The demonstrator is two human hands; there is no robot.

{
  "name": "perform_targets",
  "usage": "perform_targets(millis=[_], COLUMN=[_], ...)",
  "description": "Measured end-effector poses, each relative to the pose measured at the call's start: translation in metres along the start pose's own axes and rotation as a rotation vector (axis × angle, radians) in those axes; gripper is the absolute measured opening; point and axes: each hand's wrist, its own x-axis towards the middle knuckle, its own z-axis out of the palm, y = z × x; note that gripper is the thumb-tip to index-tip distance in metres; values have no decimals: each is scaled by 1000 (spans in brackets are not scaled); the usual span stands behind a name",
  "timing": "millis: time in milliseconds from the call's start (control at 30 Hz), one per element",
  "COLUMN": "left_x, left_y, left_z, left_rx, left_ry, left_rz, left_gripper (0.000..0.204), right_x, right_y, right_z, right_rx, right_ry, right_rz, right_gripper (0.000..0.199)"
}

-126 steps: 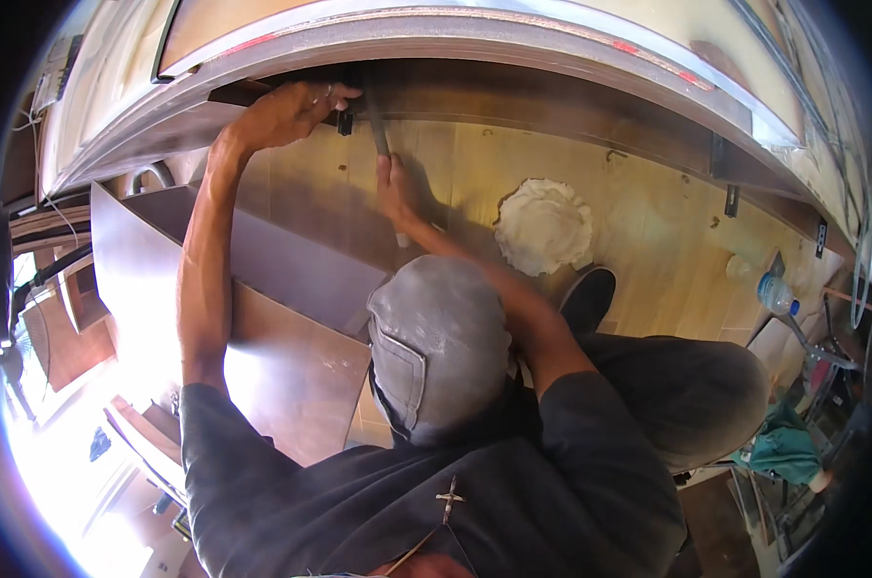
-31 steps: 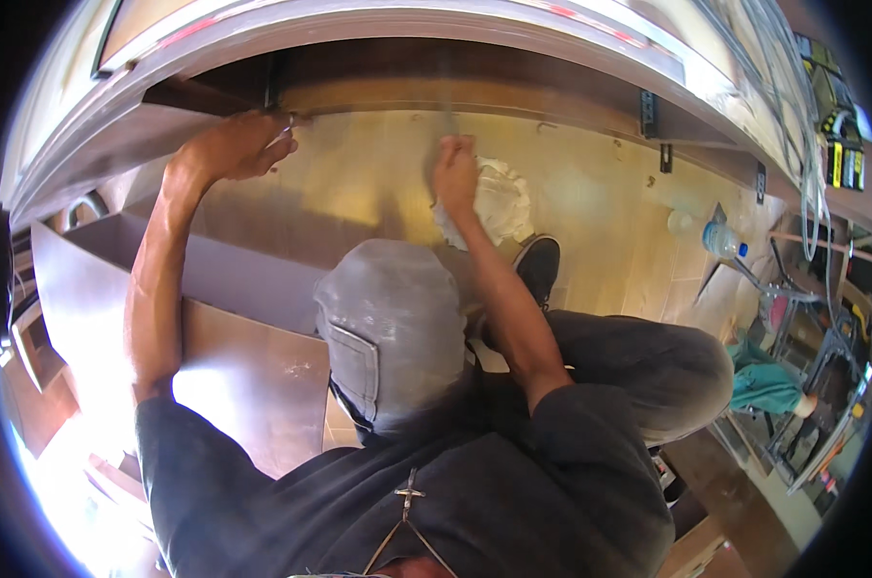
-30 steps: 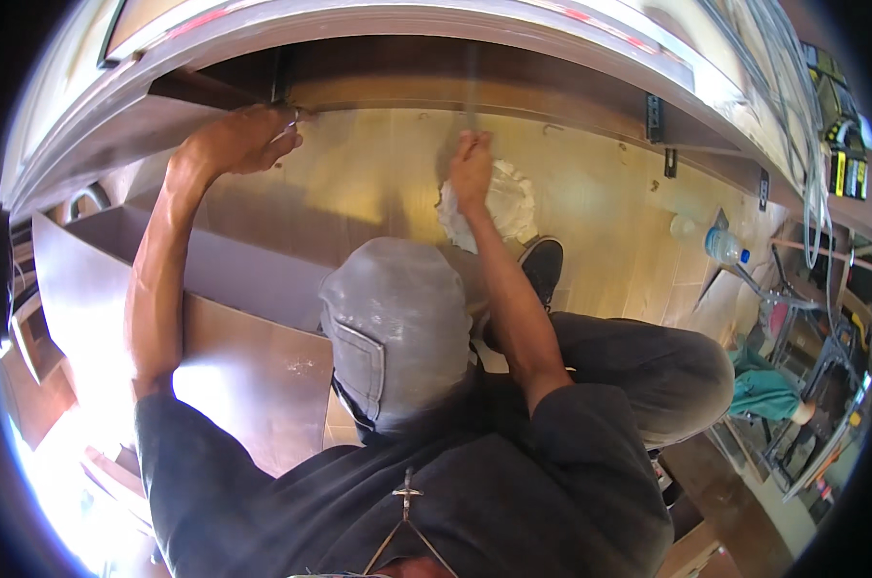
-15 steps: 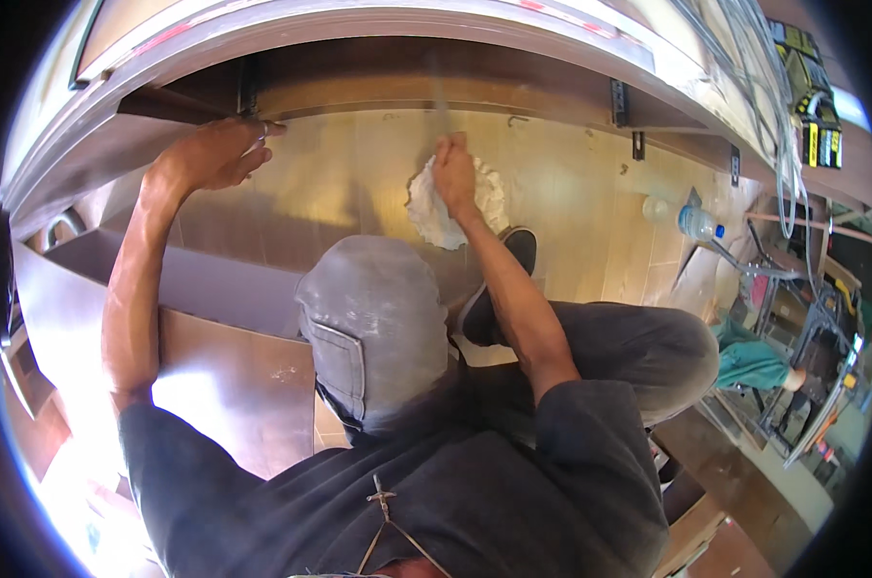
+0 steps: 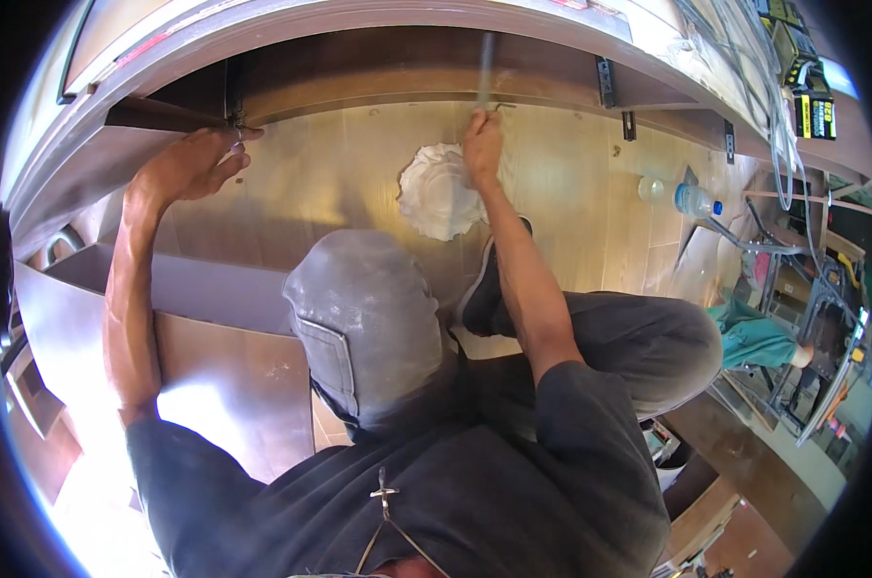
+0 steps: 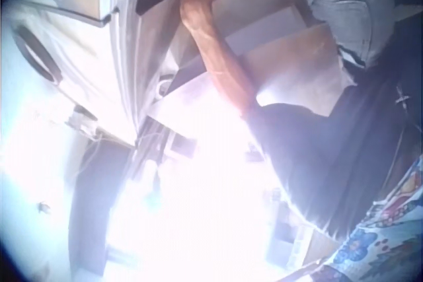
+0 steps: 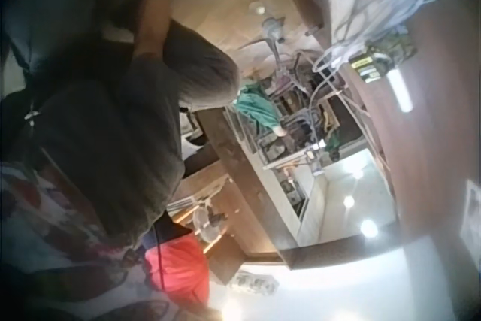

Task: The person kneels on the floor and works on the interior of a wooden cabinet. They use a cloth to wipe the surface, apply a white substance with a putty knife, and smooth it out. They also use a metal rod to adjust or secure internal components.

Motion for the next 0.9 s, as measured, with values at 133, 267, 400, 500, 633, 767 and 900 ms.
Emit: perform_targets(millis=[133,267,400,500,633,767,900], left_x=[15,-5,5,-9,0,3,-12], left_y=[-4,13,-2,3,-2,11,16], left_z=[10,-10,7,-5,-6,-3,-11], left_rx=[36,18,11,4,24,-14,-49], left_ry=[2,-26,21,57,-1,-27,1], left_rz=[59,-13,32,10,1,18,-23], left_gripper=[41,41,42,42,42,42,43], right_x=[-1,26,-5,-11,47,16,39], right_y=[8,3,26,20,52,71,69], right_z=[-14,-18,-4,2,-45,-40,-42], right_rx=[-167,-40,-93,-76,103,-99,99], right_ry=[-35,-52,-87,-30,172,117,105], right_rz=[-102,33,-66,-188,167,-125,124], right_gripper=[37,37,39,39,38,39,41])
